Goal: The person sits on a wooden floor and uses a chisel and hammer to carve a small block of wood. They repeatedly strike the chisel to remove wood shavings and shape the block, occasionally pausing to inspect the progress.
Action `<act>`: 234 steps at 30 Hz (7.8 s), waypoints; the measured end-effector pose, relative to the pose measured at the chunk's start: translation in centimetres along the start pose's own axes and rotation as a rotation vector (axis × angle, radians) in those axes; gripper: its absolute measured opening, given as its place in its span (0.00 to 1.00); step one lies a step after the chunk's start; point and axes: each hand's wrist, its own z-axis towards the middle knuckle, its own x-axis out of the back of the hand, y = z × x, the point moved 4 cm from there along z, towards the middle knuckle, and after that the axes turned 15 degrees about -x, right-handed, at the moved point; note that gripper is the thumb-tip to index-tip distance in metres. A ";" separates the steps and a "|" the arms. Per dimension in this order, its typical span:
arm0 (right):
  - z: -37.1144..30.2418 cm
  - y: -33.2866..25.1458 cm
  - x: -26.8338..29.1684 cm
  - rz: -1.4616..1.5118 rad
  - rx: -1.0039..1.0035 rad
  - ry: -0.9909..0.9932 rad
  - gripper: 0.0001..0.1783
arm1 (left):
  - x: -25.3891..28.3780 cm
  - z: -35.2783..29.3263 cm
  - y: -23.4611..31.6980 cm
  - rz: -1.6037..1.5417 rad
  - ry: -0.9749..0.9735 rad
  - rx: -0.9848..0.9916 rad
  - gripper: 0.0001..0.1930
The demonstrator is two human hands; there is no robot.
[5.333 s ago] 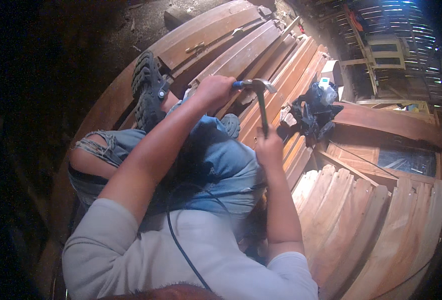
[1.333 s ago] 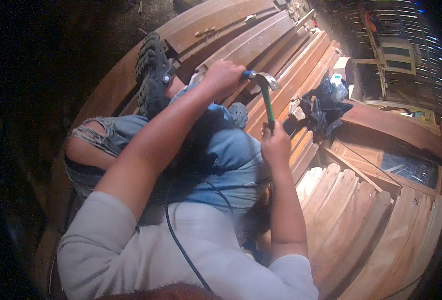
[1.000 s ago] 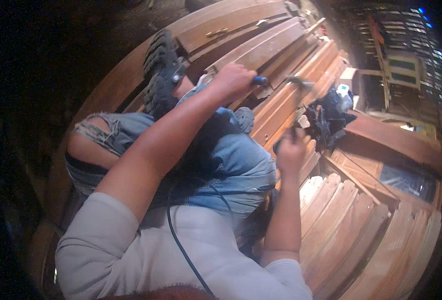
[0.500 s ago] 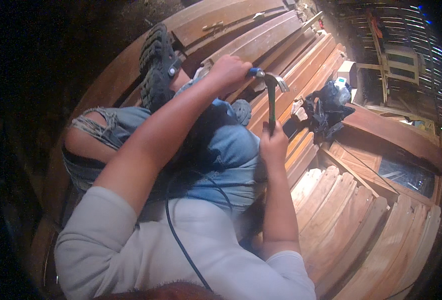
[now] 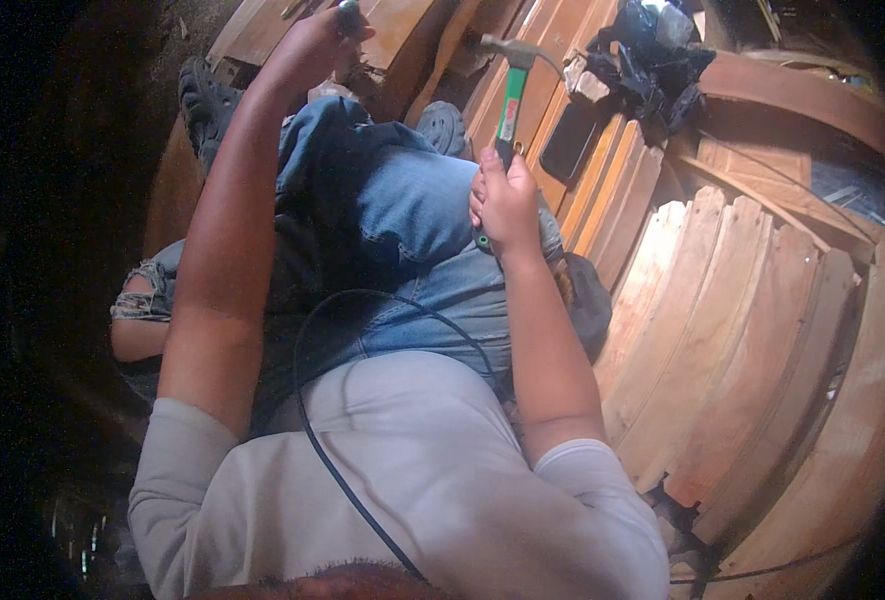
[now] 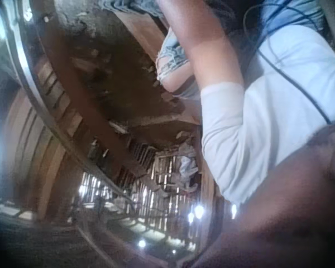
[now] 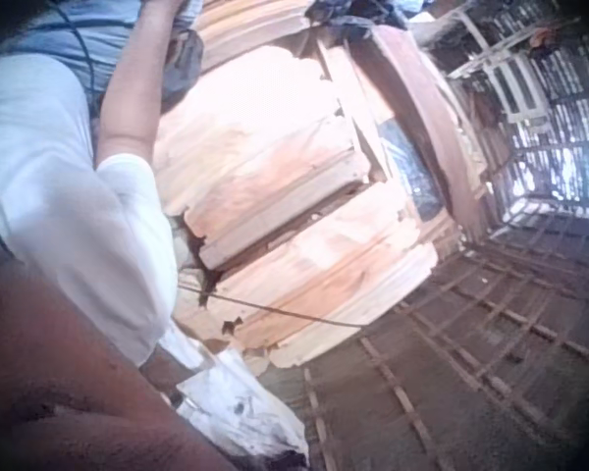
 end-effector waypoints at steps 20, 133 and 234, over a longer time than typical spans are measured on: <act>1.2 0.5 0.0 0.104 0.056 -0.114 0.16 | -3.3 -2.4 5.7 0.436 -0.203 -0.046 0.13; -15.2 -1.7 -9.7 -0.265 -0.236 -0.637 0.18 | 8.2 -20.0 19.4 -0.409 -0.044 0.147 0.39; -6.4 -15.9 -0.9 0.245 0.500 0.137 0.12 | 9.6 -22.2 21.0 -1.008 -0.016 0.308 0.34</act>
